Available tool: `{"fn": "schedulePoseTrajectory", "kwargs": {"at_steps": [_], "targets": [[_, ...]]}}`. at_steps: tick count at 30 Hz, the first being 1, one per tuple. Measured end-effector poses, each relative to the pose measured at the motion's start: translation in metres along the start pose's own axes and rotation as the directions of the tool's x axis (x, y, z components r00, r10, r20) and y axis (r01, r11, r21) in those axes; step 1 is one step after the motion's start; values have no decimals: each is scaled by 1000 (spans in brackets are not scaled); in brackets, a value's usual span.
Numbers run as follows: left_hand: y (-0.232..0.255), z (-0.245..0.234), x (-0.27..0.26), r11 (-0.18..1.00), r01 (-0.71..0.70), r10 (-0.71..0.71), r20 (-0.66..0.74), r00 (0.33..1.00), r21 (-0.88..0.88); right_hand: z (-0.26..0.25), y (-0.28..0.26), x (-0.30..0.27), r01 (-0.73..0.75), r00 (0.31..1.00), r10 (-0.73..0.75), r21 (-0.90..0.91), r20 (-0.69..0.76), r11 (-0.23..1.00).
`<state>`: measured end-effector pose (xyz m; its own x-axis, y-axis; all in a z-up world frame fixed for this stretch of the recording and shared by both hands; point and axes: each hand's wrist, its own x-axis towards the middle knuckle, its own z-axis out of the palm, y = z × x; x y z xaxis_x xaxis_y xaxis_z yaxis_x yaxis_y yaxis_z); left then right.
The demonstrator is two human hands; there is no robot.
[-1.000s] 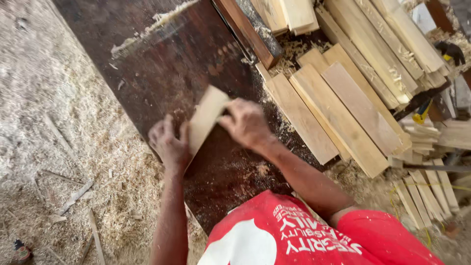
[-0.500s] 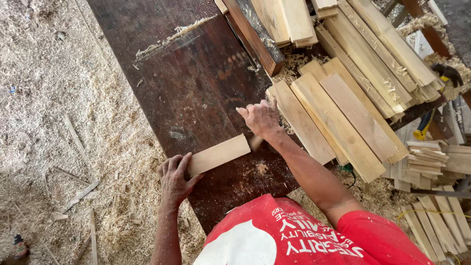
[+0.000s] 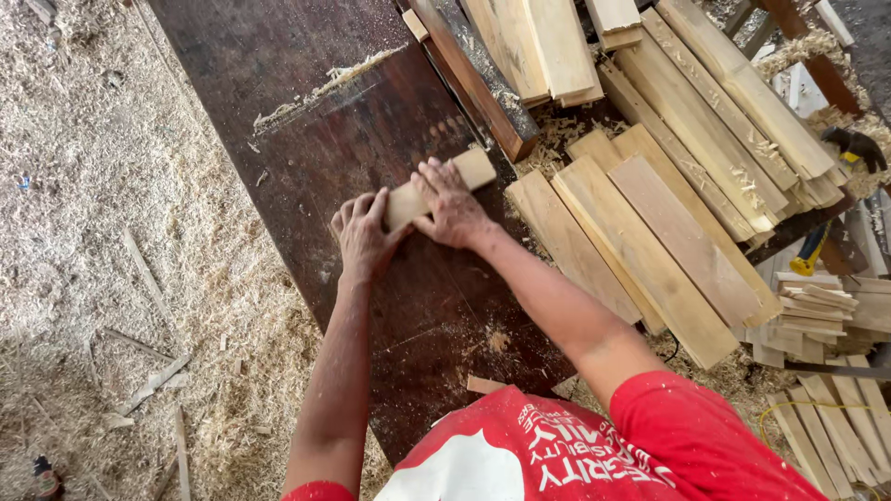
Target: The person processes wooden boards at a workbench, repeatedly sliding them against a fixed guide to prepare or smooth the edges. They handle several boards one at a time, moving them from a pile to the guide and then setting them aside.
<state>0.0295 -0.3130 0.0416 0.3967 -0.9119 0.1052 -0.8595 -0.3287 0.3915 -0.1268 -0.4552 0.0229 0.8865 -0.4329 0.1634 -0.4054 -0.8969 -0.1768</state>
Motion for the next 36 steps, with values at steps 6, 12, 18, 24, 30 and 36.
{"fn": "schedulePoseTrajectory", "kwargs": {"at_steps": [6,12,18,24,30,36], "targets": [[13,11,61,999,-16,17,-44,999,39,-5,54,38,9,991,19,210,-133,978],[-4,3,98,999,-26,27,-38,999,39,18,75,72,48,978,11,279,-209,959],[-16,3,125,999,11,-9,-37,999,47,27,87,105,64,978,-2,287,-210,956],[-32,2,149,998,-6,9,-41,999,55,35,96,136,73,976,-12,274,-218,959],[-46,3,168,999,-27,29,-71,997,26,43,103,157,62,979,-4,281,-205,958],[-53,0,185,1000,-24,25,-61,998,16,49,107,173,51,979,7,281,-202,958]]}}
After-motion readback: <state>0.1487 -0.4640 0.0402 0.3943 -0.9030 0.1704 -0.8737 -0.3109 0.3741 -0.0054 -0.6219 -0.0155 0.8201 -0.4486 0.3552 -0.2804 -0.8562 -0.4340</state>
